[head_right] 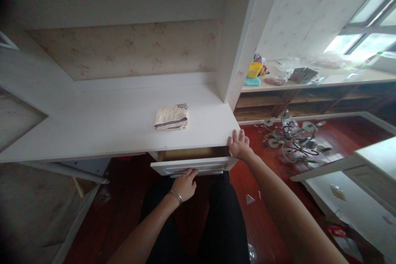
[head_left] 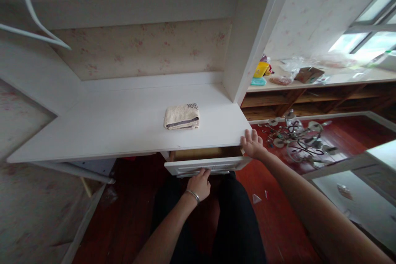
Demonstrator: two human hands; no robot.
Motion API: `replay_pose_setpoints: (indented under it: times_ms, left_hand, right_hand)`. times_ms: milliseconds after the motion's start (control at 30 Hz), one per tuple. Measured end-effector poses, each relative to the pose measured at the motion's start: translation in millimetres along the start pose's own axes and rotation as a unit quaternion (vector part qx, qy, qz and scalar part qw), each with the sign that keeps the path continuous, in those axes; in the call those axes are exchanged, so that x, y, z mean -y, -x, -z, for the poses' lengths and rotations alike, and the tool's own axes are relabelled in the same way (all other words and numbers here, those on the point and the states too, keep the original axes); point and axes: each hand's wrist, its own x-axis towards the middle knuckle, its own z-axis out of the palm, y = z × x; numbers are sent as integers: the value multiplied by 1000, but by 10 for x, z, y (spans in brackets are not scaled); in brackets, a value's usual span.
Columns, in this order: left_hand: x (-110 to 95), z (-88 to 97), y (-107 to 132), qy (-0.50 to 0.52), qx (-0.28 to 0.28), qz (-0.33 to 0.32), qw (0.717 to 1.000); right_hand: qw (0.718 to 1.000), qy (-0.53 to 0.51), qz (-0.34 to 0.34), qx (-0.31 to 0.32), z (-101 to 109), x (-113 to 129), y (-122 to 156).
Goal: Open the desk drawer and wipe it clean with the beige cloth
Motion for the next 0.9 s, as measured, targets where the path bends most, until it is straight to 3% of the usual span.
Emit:
replay_pose_setpoints:
  times_ms: [100, 233, 333, 400, 567, 900]
  left_hand:
    - [-62, 24, 324, -13, -27, -20, 999]
    - [-91, 325, 570, 11, -176, -9, 984]
    - [65, 558, 572, -7, -289, 1, 957]
    - [237, 611, 545, -54, -320, 24, 946]
    - [515, 477, 599, -136, -304, 43, 942]
    - [377, 432, 1003, -142, -231, 77, 959]
  right_hand:
    - [1000, -11, 0, 4, -22, -10, -9]
    - [1000, -21, -1, 10, -28, -16, -19]
    - [999, -27, -6, 28, -3, -8, -25]
    - [999, -28, -11, 39, 19, 0, -28]
    - [998, -33, -16, 48, 44, 12, -31]
    - [991, -93, -41, 83, 145, 25, -26]
